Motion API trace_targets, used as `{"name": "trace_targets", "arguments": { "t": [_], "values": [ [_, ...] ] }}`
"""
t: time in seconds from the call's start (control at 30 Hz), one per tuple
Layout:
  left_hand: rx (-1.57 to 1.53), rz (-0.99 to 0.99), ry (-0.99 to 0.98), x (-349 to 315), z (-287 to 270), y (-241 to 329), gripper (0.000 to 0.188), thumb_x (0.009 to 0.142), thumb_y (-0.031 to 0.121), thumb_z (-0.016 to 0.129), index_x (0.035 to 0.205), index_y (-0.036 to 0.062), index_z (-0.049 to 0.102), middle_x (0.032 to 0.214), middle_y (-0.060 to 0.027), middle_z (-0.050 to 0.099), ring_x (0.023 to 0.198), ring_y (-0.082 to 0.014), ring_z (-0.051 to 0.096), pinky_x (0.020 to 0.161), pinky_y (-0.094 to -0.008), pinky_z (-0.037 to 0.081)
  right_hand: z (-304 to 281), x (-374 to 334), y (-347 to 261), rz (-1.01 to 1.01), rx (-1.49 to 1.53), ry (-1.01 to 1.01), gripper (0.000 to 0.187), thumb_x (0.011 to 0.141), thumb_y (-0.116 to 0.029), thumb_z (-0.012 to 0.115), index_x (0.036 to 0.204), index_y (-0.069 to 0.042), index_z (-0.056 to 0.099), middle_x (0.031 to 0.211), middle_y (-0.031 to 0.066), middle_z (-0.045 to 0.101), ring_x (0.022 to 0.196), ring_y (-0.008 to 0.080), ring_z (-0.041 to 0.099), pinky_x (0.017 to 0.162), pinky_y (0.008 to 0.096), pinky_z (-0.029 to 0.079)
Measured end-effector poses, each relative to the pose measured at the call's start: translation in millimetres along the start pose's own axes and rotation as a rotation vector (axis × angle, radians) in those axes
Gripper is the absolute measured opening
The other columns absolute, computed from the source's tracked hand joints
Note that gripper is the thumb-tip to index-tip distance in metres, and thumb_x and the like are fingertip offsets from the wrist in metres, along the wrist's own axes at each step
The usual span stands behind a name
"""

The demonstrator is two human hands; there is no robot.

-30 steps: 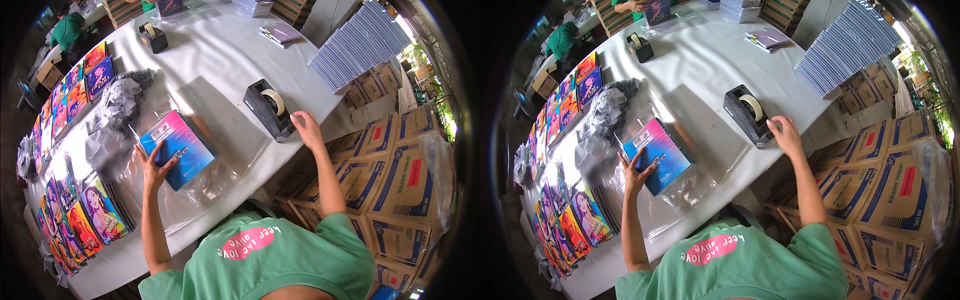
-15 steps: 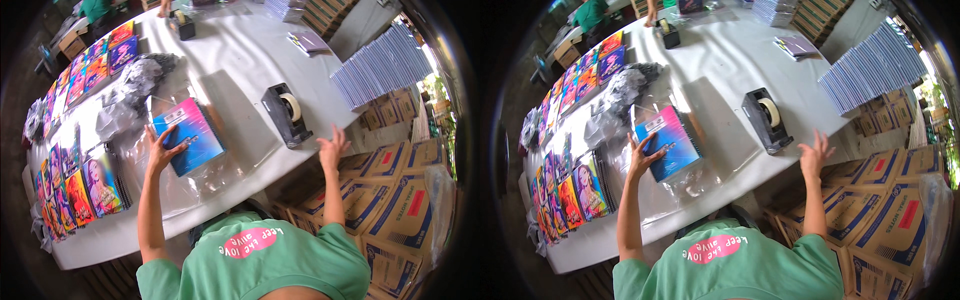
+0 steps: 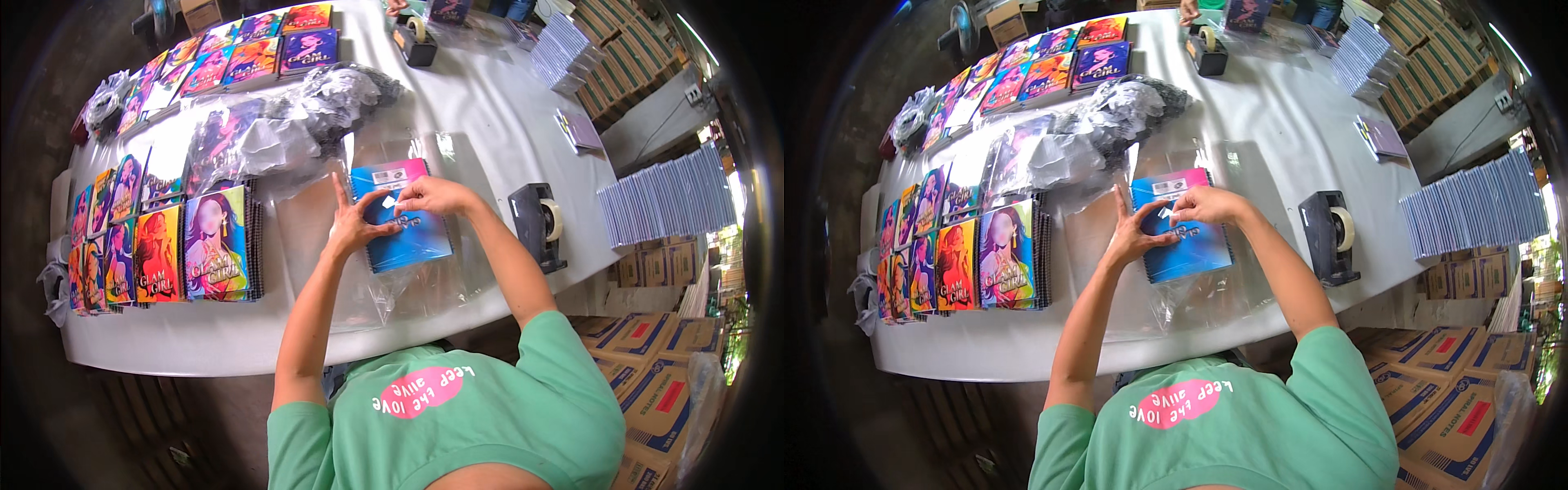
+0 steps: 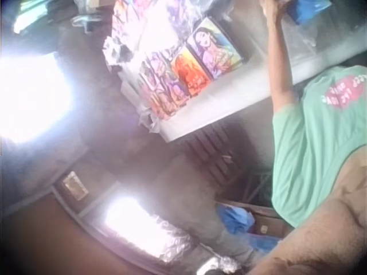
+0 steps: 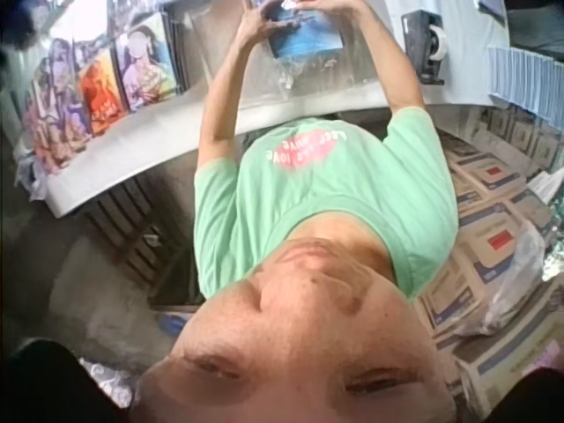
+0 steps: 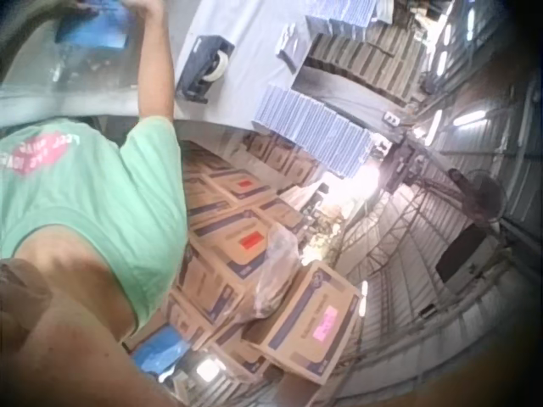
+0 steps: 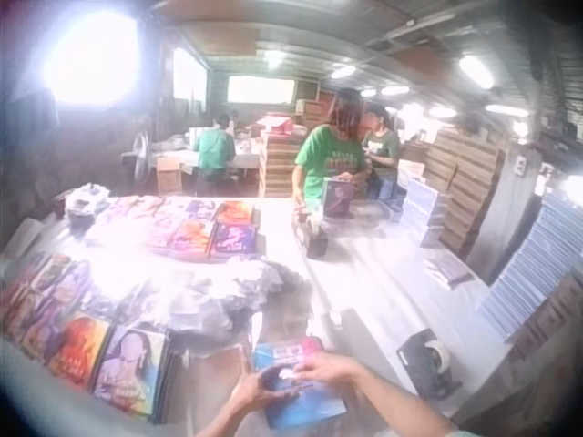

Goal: The person picks up and arranges stacks of colorful spiral notebooks on a table and places them into plastic sleeves, using tape to secure the packaging.

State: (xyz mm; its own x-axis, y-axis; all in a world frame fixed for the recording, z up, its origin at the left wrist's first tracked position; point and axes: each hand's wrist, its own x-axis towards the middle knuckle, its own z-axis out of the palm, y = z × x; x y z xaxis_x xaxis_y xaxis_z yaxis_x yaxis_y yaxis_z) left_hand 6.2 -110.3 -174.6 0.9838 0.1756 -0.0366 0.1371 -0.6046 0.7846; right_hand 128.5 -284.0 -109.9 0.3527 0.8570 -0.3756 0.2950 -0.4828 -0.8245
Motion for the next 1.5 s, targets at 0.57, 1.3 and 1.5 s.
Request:
{"name": "trace_targets", "arguments": {
  "t": [0.57, 1.3, 1.5],
  "values": [
    [-0.134, -0.064, -0.044, -1.1, 2.3, -9.4, 0.084, 0.048, 0.048, 0.085, 0.125, 0.0440, 0.051, 0.151, -0.0173, -0.015, 0.114, -0.0470, 0.049, 0.098, -0.0482, 0.043, 17.6, 48.8, -48.3, 0.496, -0.815, 0.122, 0.043, 0.061, -0.049, 0.078, 0.079, -0.011, 0.073, 0.083, 0.0127, 0.069, 0.083, 0.0299, 0.067, 0.077, 0.0542, 0.047],
    [-0.988, 0.222, 0.346, -56.9, -7.8, 69.1, 0.139, 0.058, 0.040, 0.086, 0.144, 0.0163, -0.021, 0.148, -0.0156, 0.016, 0.133, -0.0306, 0.028, 0.107, -0.0415, 0.028, 68.1, -74.4, 2.3, -0.408, 0.702, 0.835, 0.098, 0.069, -0.017, 0.081, 0.143, -0.006, 0.018, 0.135, 0.0121, 0.040, 0.124, 0.0233, 0.041, 0.104, 0.0361, 0.034],
    [-0.535, 0.345, 0.513, -91.3, 23.3, 33.8, 0.106, 0.054, 0.018, 0.090, 0.138, -0.0023, 0.028, 0.126, -0.0128, 0.046, 0.114, -0.0259, 0.049, 0.100, -0.0354, 0.037, 104.1, -82.5, 49.7, -0.291, 0.471, 0.603, 0.107, 0.067, -0.009, 0.080, 0.147, -0.006, 0.009, 0.136, 0.0114, 0.040, 0.123, 0.0202, 0.042, 0.101, 0.0350, 0.038]
  ]
}}
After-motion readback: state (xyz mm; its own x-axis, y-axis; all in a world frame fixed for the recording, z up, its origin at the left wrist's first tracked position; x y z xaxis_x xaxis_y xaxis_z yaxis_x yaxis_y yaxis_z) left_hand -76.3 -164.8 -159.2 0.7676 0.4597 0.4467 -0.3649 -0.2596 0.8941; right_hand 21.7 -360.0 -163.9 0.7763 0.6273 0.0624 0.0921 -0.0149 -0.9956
